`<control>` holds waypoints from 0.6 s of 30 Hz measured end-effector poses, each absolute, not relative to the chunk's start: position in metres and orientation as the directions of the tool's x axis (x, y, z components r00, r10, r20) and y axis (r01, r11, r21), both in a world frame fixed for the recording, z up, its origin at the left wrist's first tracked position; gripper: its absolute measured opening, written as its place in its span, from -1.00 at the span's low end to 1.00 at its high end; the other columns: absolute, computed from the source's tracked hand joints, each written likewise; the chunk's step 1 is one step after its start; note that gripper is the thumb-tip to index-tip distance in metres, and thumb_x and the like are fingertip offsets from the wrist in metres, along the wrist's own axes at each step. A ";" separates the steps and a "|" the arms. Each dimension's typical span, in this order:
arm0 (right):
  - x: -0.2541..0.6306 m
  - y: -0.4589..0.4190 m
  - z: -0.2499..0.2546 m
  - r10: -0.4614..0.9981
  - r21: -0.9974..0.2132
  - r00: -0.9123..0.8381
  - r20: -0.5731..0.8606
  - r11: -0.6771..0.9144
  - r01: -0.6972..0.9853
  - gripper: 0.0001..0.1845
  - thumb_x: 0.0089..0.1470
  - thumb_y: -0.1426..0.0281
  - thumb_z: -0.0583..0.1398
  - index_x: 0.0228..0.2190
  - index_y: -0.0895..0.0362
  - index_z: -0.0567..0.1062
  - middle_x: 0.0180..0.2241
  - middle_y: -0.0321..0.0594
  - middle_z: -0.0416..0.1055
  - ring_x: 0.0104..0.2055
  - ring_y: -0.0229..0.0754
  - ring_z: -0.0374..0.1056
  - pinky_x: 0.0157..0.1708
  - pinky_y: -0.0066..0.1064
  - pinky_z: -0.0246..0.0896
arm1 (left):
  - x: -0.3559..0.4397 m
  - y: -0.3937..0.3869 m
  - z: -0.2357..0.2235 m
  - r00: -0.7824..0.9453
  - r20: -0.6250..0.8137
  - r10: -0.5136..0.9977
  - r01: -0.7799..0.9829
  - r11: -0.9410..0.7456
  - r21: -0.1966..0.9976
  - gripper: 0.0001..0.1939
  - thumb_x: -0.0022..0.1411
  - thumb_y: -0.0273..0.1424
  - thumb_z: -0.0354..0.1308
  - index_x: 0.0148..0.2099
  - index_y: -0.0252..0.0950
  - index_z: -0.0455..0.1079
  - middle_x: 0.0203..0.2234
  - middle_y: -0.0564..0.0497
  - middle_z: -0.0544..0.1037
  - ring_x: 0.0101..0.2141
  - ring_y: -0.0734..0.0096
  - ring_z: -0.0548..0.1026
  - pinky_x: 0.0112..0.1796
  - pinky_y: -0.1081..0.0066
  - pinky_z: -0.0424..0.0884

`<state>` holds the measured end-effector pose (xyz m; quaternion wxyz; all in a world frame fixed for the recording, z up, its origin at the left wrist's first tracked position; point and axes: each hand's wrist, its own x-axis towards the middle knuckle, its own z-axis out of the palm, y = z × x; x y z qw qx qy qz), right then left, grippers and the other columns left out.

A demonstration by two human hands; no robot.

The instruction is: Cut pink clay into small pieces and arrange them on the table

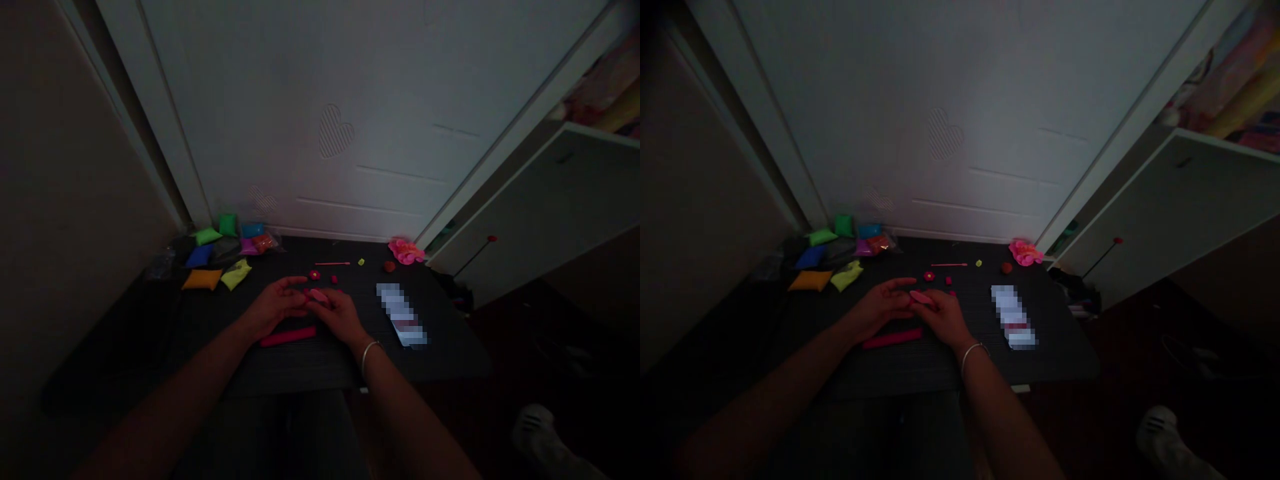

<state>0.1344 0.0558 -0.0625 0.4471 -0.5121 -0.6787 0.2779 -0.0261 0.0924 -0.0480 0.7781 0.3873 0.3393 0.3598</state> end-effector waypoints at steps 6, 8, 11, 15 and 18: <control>0.134 0.056 -0.064 0.947 -0.835 -0.059 0.316 0.307 0.457 -0.67 -0.10 0.26 0.22 -0.26 0.15 0.50 -0.54 -0.34 0.37 -0.54 -0.35 0.18 -0.53 -0.53 0.09 | -0.025 0.092 -0.049 0.479 -0.236 0.845 -0.302 0.411 0.860 -0.52 -0.12 -0.55 0.28 -0.09 -0.33 0.29 -0.53 0.07 0.49 -0.51 0.52 0.46 -0.41 0.45 0.43; 0.134 0.056 -0.065 0.948 -0.833 -0.048 0.316 0.301 0.464 -0.67 -0.12 0.25 0.23 -0.28 0.16 0.51 -0.55 -0.34 0.37 -0.56 -0.35 0.18 -0.54 -0.53 0.09 | -0.025 0.092 -0.050 0.484 -0.235 0.843 -0.304 0.414 0.858 -0.52 -0.11 -0.55 0.28 -0.08 -0.33 0.29 -0.51 0.06 0.50 -0.49 0.51 0.47 -0.39 0.44 0.43; 0.134 0.057 -0.066 0.943 -0.854 -0.030 0.332 0.314 0.415 -0.71 -0.09 0.25 0.20 -0.31 0.15 0.52 -0.48 -0.30 0.43 -0.48 -0.30 0.27 -0.46 -0.51 0.16 | -0.026 0.094 -0.053 0.500 -0.240 0.832 -0.314 0.432 0.845 -0.55 -0.05 -0.51 0.25 -0.06 -0.32 0.27 -0.44 0.00 0.52 -0.43 0.46 0.49 -0.35 0.39 0.43; 0.135 0.057 -0.065 0.945 -0.889 -0.023 0.327 0.316 0.331 -0.71 -0.07 0.28 0.19 -0.27 0.13 0.50 -0.36 -0.26 0.46 -0.35 -0.24 0.32 -0.34 -0.47 0.19 | -0.028 0.095 -0.055 0.491 -0.243 0.836 -0.319 0.433 0.843 -0.55 -0.06 -0.53 0.25 -0.07 -0.32 0.27 -0.48 0.04 0.52 -0.46 0.47 0.49 -0.36 0.39 0.44; 0.135 0.057 -0.065 0.959 -0.890 -0.028 0.282 0.273 0.365 -0.64 -0.10 0.28 0.21 -0.21 0.13 0.48 -0.45 -0.31 0.43 -0.46 -0.30 0.26 -0.45 -0.50 0.16 | -0.028 0.096 -0.054 0.500 -0.238 0.833 -0.325 0.435 0.840 -0.51 -0.10 -0.55 0.26 -0.06 -0.32 0.27 -0.51 0.05 0.52 -0.48 0.48 0.49 -0.38 0.40 0.44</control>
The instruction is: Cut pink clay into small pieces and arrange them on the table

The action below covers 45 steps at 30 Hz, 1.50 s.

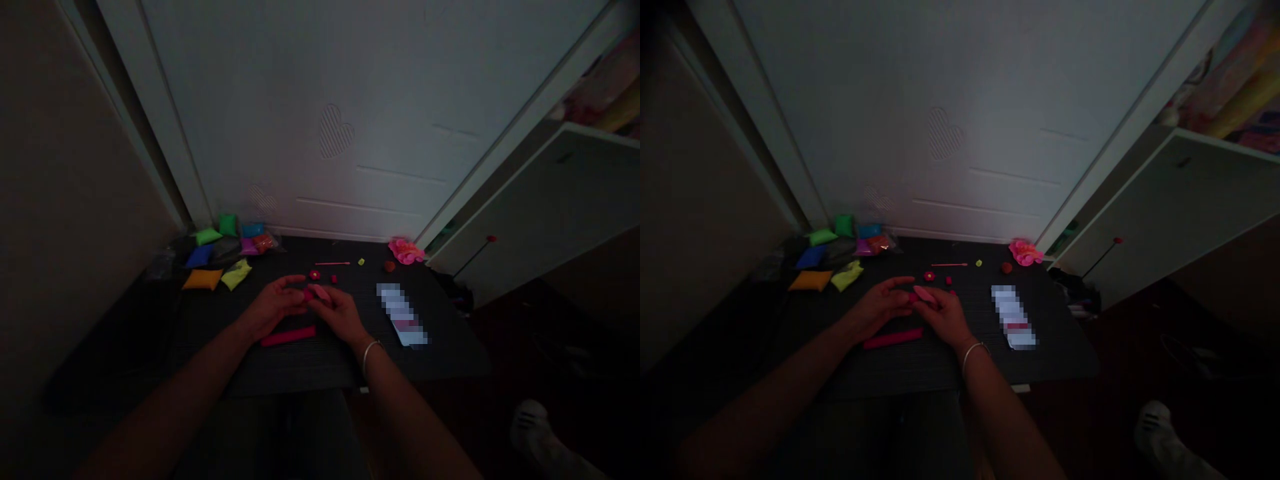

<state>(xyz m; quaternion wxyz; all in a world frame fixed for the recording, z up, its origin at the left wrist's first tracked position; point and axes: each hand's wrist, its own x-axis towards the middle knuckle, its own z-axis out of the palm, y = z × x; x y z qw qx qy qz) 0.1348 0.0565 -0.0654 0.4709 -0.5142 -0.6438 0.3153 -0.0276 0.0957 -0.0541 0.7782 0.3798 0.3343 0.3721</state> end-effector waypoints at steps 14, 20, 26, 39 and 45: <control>0.134 0.054 -0.063 0.945 -0.873 -0.108 0.310 0.328 0.362 -0.66 -0.09 0.28 0.21 -0.22 0.12 0.48 -0.43 -0.30 0.42 -0.48 -0.32 0.23 -0.47 -0.51 0.13 | -0.027 0.093 -0.049 0.520 -0.268 0.811 -0.299 0.466 0.833 -0.50 -0.09 -0.56 0.26 -0.06 -0.32 0.25 -0.53 0.08 0.50 -0.54 0.50 0.47 -0.44 0.42 0.43; 0.134 0.054 -0.063 0.939 -0.860 -0.115 0.323 0.342 0.378 -0.75 -0.06 0.28 0.18 -0.32 0.13 0.52 -0.59 -0.37 0.30 -0.55 -0.36 0.14 -0.52 -0.54 0.08 | -0.027 0.092 -0.049 0.535 -0.302 0.789 -0.254 0.491 0.833 -0.51 -0.06 -0.53 0.24 -0.04 -0.32 0.23 -0.40 -0.02 0.52 -0.46 0.45 0.49 -0.40 0.40 0.44; 0.133 0.054 -0.065 0.936 -0.854 -0.127 0.329 0.352 0.384 -0.66 -0.12 0.29 0.23 -0.23 0.12 0.47 -0.47 -0.34 0.36 -0.50 -0.35 0.17 -0.49 -0.54 0.09 | -0.027 0.092 -0.050 0.532 -0.304 0.790 -0.260 0.494 0.830 -0.49 -0.08 -0.54 0.25 -0.04 -0.31 0.22 -0.46 0.04 0.51 -0.50 0.48 0.48 -0.41 0.40 0.43; 0.133 0.053 -0.060 0.952 -0.862 -0.098 0.289 0.304 0.406 -0.79 -0.15 0.27 0.24 -0.45 0.15 0.47 -0.61 -0.42 0.22 -0.58 -0.38 0.07 -0.58 -0.55 -0.03 | -0.029 0.093 -0.049 0.569 -0.310 0.761 -0.245 0.517 0.820 -0.48 -0.08 -0.55 0.25 -0.02 -0.30 0.22 -0.38 -0.01 0.51 -0.46 0.47 0.49 -0.39 0.41 0.44; 0.133 0.054 -0.061 0.954 -0.860 -0.095 0.285 0.298 0.414 -0.73 -0.14 0.24 0.23 -0.37 0.13 0.48 -0.61 -0.41 0.24 -0.58 -0.37 0.07 -0.59 -0.54 -0.03 | -0.028 0.092 -0.050 0.552 -0.311 0.774 -0.256 0.512 0.820 -0.50 -0.08 -0.54 0.25 -0.05 -0.30 0.24 -0.41 0.00 0.51 -0.48 0.47 0.48 -0.40 0.41 0.44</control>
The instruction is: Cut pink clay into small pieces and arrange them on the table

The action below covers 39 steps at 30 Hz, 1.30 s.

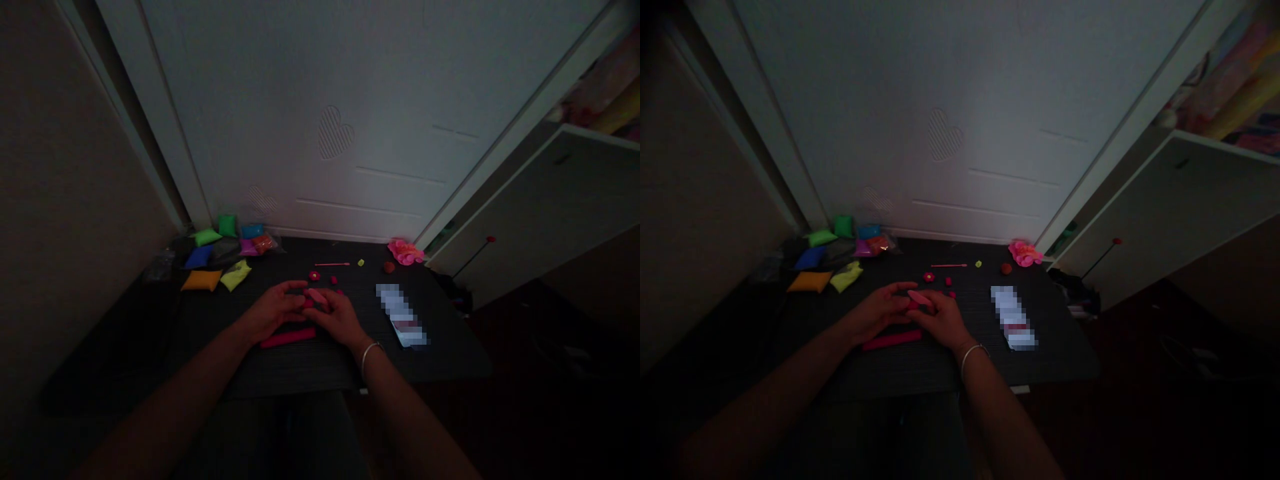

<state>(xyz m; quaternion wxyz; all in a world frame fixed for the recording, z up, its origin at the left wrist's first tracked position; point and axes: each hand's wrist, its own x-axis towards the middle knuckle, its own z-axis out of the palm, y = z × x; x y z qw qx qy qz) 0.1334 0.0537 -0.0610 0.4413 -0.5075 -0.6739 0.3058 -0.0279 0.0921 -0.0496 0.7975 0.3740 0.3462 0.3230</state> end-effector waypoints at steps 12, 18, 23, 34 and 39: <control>0.133 0.054 -0.060 0.955 -0.856 -0.097 0.279 0.293 0.426 -0.78 -0.14 0.24 0.23 -0.58 0.15 0.43 -0.66 -0.44 0.12 -0.60 -0.39 0.02 -0.61 -0.56 -0.07 | -0.028 0.092 -0.050 0.573 -0.315 0.756 -0.238 0.522 0.819 -0.50 -0.08 -0.57 0.24 -0.04 -0.32 0.24 -0.42 0.00 0.51 -0.47 0.47 0.49 -0.38 0.41 0.45; 0.134 0.054 -0.060 0.963 -0.881 -0.082 0.257 0.268 0.391 -0.60 -0.14 0.25 0.23 -0.20 0.11 0.44 -0.47 -0.36 0.37 -0.54 -0.36 0.14 -0.53 -0.54 0.07 | -0.030 0.095 -0.052 0.574 -0.307 0.759 -0.286 0.538 0.793 -0.59 -0.01 -0.53 0.21 -0.06 -0.32 0.27 -0.42 -0.03 0.53 -0.47 0.44 0.51 -0.42 0.43 0.46; 0.135 0.055 -0.061 0.958 -0.887 -0.023 0.285 0.273 0.372 -0.68 -0.06 0.27 0.17 -0.22 0.13 0.46 -0.45 -0.29 0.41 -0.42 -0.27 0.25 -0.42 -0.47 0.17 | -0.030 0.096 -0.054 0.567 -0.318 0.760 -0.287 0.544 0.789 -0.67 0.06 -0.49 0.16 -0.08 -0.34 0.28 -0.44 -0.07 0.54 -0.46 0.42 0.52 -0.43 0.45 0.46; 0.134 0.056 -0.064 0.958 -0.882 -0.041 0.284 0.278 0.380 -0.73 -0.07 0.26 0.18 -0.32 0.13 0.50 -0.50 -0.33 0.39 -0.48 -0.31 0.23 -0.45 -0.50 0.15 | -0.029 0.095 -0.058 0.590 -0.268 0.762 -0.231 0.477 0.848 -0.78 0.05 -0.36 0.18 -0.23 -0.38 0.41 -0.42 -0.08 0.54 -0.43 0.43 0.50 -0.40 0.44 0.44; 0.134 0.056 -0.066 0.961 -0.866 -0.058 0.271 0.270 0.422 -0.71 -0.09 0.22 0.20 -0.34 0.14 0.50 -0.60 -0.39 0.27 -0.55 -0.36 0.11 -0.54 -0.54 0.06 | -0.028 0.093 -0.057 0.603 -0.278 0.748 -0.173 0.462 0.870 -0.79 -0.07 -0.43 0.27 -0.31 -0.41 0.44 -0.42 -0.09 0.54 -0.42 0.41 0.48 -0.37 0.42 0.42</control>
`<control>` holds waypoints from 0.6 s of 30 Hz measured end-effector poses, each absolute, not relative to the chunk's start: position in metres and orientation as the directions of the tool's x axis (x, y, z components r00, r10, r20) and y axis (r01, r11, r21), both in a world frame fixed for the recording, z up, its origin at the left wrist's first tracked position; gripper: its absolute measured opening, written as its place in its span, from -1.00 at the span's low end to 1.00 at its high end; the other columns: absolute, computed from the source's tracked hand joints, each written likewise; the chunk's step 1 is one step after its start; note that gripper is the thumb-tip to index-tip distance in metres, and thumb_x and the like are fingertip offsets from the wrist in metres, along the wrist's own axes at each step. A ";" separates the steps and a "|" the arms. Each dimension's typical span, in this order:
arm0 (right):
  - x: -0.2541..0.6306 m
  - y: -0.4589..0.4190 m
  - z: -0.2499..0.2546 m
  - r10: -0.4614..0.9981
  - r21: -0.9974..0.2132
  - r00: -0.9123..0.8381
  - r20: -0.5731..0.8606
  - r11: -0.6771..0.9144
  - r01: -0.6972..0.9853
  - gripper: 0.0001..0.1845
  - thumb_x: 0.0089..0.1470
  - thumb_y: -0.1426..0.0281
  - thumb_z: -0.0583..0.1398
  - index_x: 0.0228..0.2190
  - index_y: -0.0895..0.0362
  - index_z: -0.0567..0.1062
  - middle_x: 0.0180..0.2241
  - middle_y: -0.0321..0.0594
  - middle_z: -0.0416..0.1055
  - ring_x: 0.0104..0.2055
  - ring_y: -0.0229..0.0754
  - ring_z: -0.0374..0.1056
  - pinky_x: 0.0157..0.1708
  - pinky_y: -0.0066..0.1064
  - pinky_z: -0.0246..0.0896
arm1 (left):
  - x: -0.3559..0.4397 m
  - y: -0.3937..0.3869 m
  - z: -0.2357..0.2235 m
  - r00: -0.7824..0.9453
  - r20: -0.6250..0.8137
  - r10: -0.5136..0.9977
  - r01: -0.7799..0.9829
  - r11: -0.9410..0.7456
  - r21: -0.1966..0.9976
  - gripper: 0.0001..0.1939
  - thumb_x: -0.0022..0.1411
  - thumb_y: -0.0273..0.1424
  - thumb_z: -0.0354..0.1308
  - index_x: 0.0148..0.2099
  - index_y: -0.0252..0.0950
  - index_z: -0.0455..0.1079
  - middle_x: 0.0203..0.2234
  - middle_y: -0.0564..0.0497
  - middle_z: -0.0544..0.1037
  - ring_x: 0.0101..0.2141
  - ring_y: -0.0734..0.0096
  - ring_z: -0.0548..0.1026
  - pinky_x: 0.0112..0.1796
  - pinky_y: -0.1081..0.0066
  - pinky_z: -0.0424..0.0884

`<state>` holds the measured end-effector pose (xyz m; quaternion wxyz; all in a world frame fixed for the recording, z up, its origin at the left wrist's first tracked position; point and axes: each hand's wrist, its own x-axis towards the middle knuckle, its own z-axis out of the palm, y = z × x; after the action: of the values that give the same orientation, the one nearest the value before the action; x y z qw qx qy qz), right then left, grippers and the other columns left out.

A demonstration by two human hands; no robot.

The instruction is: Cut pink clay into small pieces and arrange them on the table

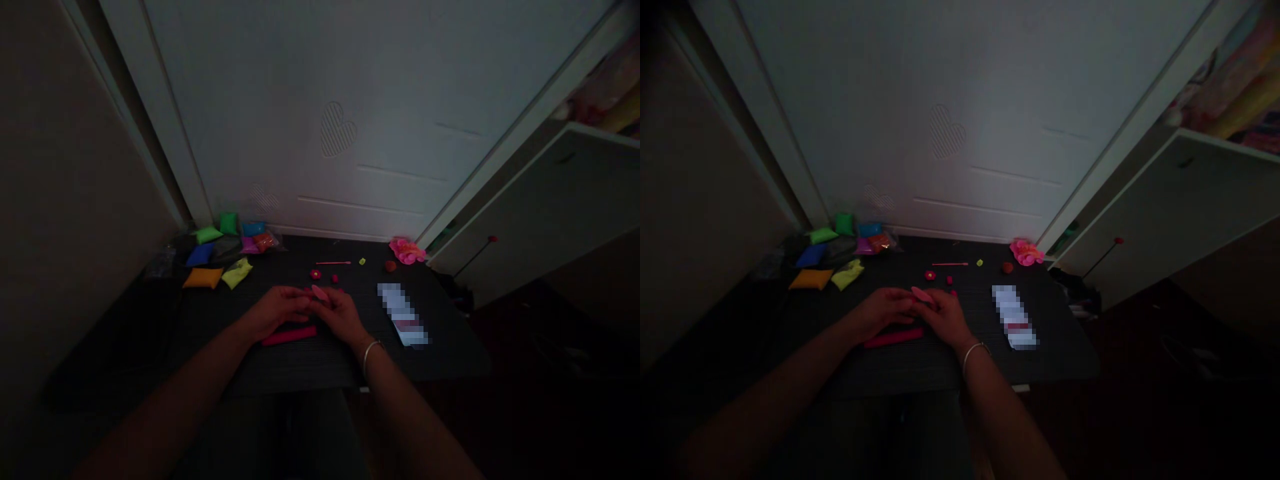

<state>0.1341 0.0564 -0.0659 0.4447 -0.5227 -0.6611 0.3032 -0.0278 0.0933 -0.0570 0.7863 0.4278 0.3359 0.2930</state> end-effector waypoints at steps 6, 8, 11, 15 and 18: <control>0.133 0.055 -0.064 0.964 -0.885 -0.080 0.254 0.265 0.383 -0.66 -0.11 0.21 0.21 -0.27 0.11 0.49 -0.57 -0.38 0.29 -0.55 -0.36 0.10 -0.54 -0.54 0.05 | -0.027 0.094 -0.057 0.567 -0.288 0.771 -0.161 0.447 0.880 -0.82 -0.08 -0.44 0.26 -0.36 -0.41 0.45 -0.47 -0.05 0.53 -0.46 0.44 0.47 -0.41 0.45 0.41; 0.132 0.055 -0.063 0.959 -0.880 -0.092 0.267 0.282 0.383 -0.63 -0.12 0.22 0.22 -0.22 0.10 0.48 -0.54 -0.38 0.32 -0.54 -0.36 0.11 -0.53 -0.54 0.06 | -0.027 0.094 -0.058 0.567 -0.293 0.770 -0.154 0.449 0.880 -0.83 -0.09 -0.44 0.26 -0.36 -0.41 0.45 -0.47 -0.04 0.53 -0.46 0.45 0.47 -0.41 0.45 0.41; 0.133 0.055 -0.064 0.948 -0.865 -0.130 0.290 0.318 0.387 -0.71 -0.09 0.23 0.21 -0.29 0.09 0.51 -0.57 -0.39 0.29 -0.55 -0.36 0.11 -0.54 -0.54 0.05 | -0.028 0.093 -0.056 0.594 -0.303 0.745 -0.141 0.468 0.873 -0.79 -0.07 -0.42 0.27 -0.33 -0.42 0.45 -0.43 -0.09 0.54 -0.43 0.41 0.49 -0.41 0.46 0.41; 0.134 0.057 -0.067 0.961 -0.894 -0.085 0.263 0.276 0.352 -0.73 -0.09 0.23 0.20 -0.33 0.13 0.51 -0.54 -0.36 0.32 -0.51 -0.34 0.15 -0.49 -0.52 0.08 | -0.028 0.091 -0.053 0.623 -0.312 0.717 -0.206 0.536 0.819 -0.74 0.04 -0.28 0.18 -0.32 -0.41 0.44 -0.46 -0.10 0.54 -0.43 0.39 0.50 -0.42 0.43 0.43; 0.135 0.057 -0.068 0.967 -0.899 -0.065 0.245 0.252 0.357 -0.70 -0.10 0.23 0.21 -0.31 0.14 0.49 -0.53 -0.36 0.32 -0.52 -0.34 0.15 -0.50 -0.52 0.08 | -0.029 0.092 -0.053 0.635 -0.321 0.703 -0.212 0.558 0.803 -0.74 0.06 -0.27 0.16 -0.31 -0.41 0.44 -0.47 -0.09 0.54 -0.44 0.40 0.50 -0.43 0.44 0.43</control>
<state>0.1348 0.0569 -0.0677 0.4542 -0.5110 -0.6479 0.3359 -0.0288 0.0919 -0.0528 0.8208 0.3789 0.3242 0.2785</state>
